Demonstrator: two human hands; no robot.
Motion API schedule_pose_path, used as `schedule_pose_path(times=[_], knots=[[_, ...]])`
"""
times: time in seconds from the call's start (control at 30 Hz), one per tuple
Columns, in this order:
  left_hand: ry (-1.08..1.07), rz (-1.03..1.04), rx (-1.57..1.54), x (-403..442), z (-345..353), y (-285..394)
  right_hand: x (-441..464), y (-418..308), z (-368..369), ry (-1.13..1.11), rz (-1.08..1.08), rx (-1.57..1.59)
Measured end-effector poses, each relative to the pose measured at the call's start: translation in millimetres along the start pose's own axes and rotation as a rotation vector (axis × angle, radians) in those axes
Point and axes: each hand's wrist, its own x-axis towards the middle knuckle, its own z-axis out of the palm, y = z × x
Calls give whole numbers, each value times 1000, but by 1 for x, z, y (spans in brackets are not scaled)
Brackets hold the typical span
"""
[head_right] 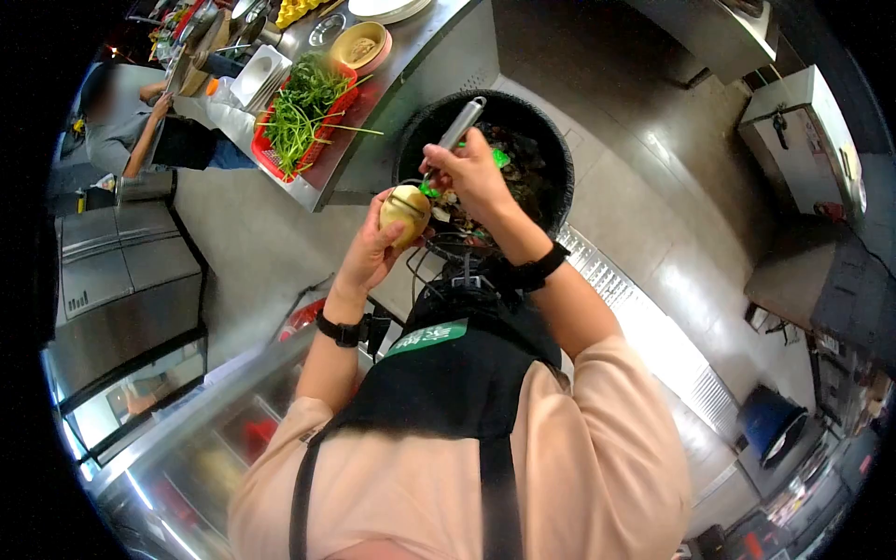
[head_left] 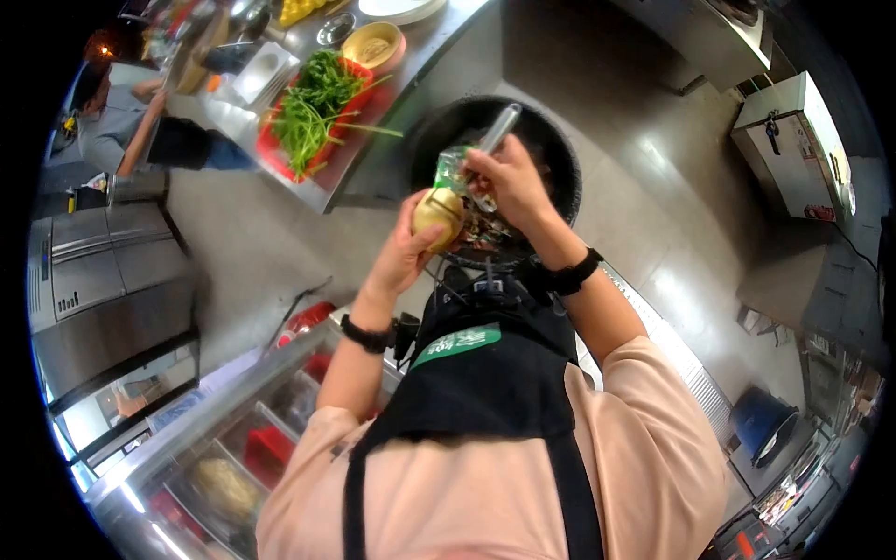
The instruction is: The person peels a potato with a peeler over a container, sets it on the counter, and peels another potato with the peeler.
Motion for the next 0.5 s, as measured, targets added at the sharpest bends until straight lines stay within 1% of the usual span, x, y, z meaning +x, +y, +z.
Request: schedule_pose_path(times=[0.1, 0.17, 0.2, 0.23, 0.27, 0.3, 0.33, 0.37, 0.43, 0.47, 0.5], knots=[[-1, 17, 49, -1, -6, -5, 11, 17, -10, -37, 9, 40], [3, 13, 75, -4, -7, -7, 25, 21, -26, 145, -149, -244], [-66, 7, 29, -7, -6, -5, 30, 17, -34, 249, -207, -334], [-133, 2, -16, -9, -4, -1, 38, 13, -45, 221, -117, -309], [-132, 6, -47, -12, -1, 1, 37, 15, -55, 233, -134, -271], [-122, 13, -51, -11, 0, 1, 28, 5, -48, 240, -145, -234], [-98, 8, -129, -10, 0, 0, 21, 1, -39, 218, -149, -159], [-80, 2, -207, -8, 0, 0, 13, -3, -27, 218, -146, -161], [-75, -8, -194, -4, -9, -9, 2, -8, -6, 100, -61, 49], [-70, -2, -173, -4, -11, -11, 0, -7, -3, 14, -20, 73], [-64, 7, -150, -4, -12, -12, -2, -4, 2, -4, -25, 49]])
